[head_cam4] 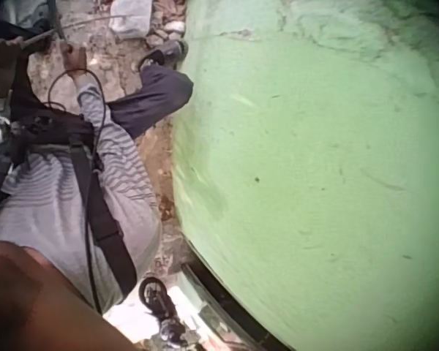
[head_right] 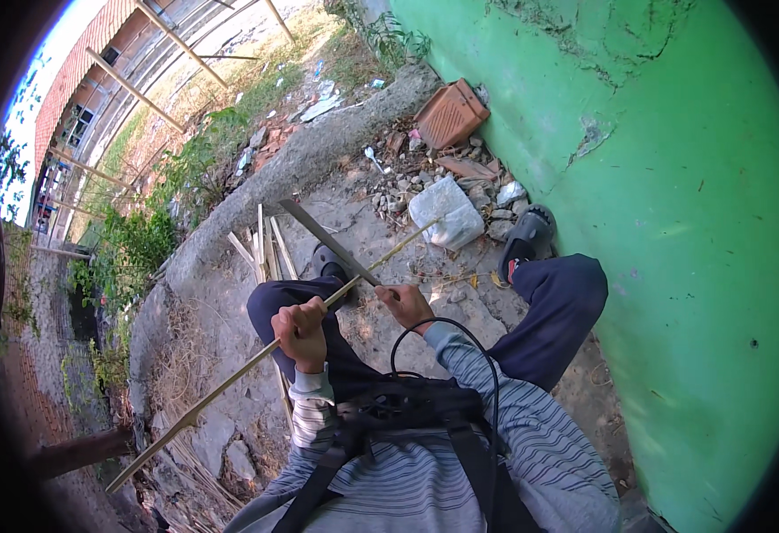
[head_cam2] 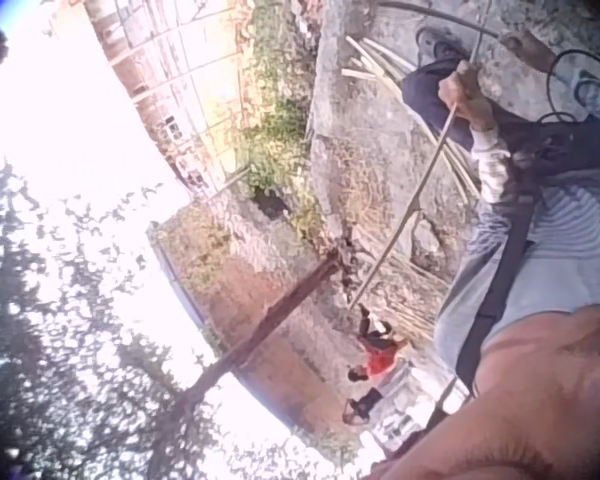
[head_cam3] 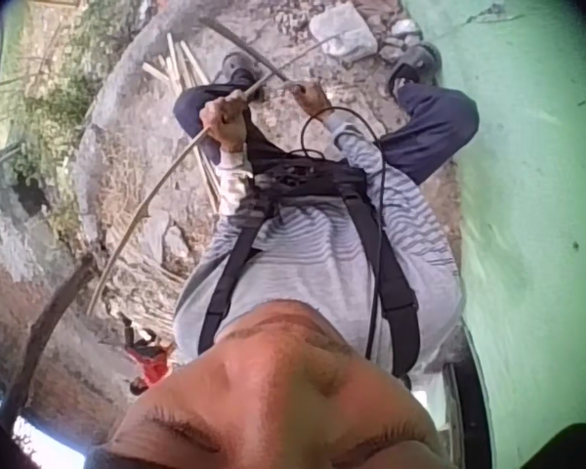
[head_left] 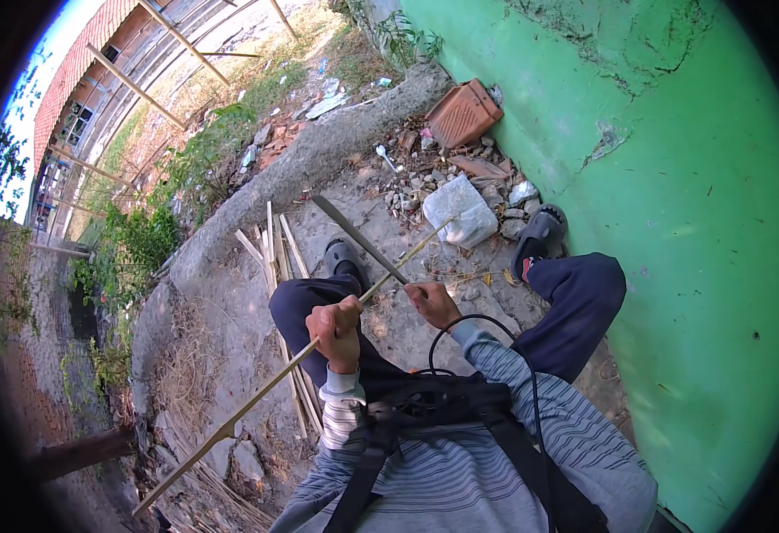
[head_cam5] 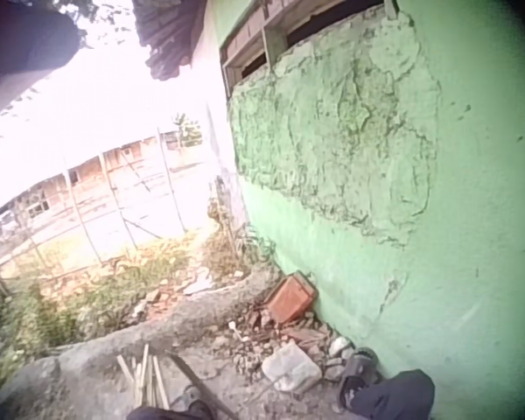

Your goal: The person holds a bamboo strip, picks up a knife from the ground, and repeatedly scrapes the edge of the bamboo strip using the knife.

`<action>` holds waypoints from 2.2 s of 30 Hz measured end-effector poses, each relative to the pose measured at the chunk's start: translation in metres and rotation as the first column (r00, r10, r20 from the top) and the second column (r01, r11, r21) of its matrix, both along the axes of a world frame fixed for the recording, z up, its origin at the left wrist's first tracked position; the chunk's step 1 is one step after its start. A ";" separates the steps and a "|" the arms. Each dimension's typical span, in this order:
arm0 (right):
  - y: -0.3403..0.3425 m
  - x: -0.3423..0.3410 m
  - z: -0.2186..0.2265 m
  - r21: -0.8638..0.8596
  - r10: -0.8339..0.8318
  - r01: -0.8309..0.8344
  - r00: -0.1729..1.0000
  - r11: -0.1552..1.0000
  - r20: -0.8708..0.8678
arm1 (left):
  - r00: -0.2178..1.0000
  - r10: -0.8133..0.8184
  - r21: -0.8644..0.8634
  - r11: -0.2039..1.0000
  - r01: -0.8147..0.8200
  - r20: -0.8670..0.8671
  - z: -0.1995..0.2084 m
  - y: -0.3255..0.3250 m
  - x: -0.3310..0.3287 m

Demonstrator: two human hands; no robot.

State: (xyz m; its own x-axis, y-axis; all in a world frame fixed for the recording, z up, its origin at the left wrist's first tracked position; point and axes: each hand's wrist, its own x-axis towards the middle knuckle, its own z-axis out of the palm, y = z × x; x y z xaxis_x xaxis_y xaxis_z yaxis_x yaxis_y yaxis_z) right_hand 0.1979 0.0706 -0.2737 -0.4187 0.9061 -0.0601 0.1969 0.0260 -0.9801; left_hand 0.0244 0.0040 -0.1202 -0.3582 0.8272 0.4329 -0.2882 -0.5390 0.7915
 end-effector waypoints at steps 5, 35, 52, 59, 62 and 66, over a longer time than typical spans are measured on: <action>0.008 0.011 -0.027 -0.308 -0.009 0.006 1.000 0.951 -0.011 | 0.999 0.026 -0.024 0.999 -0.025 0.028 0.000 0.003 -0.001; 0.010 0.011 -0.041 -0.143 0.012 0.000 0.997 0.990 0.083 | 1.000 0.000 -0.024 1.000 0.000 0.017 -0.006 0.001 -0.013; 0.018 0.019 -0.053 -0.461 -0.107 0.008 0.976 0.887 -0.189 | 0.988 -0.066 -0.057 0.997 0.058 -0.140 0.013 0.008 0.000; 0.019 0.014 -0.036 -0.386 0.039 -0.127 0.973 0.914 -0.229 | 0.971 -0.149 -0.086 0.987 0.134 -0.187 0.015 0.007 -0.018; 0.019 0.016 -0.034 -0.349 0.041 -0.080 0.992 0.934 -0.117 | 0.977 -0.162 -0.101 0.984 0.148 -0.141 0.015 0.004 -0.019; 0.012 0.015 -0.027 -0.125 0.059 -0.055 0.998 0.991 0.033 | 0.986 -0.027 -0.052 0.998 0.019 -0.163 0.017 0.010 -0.008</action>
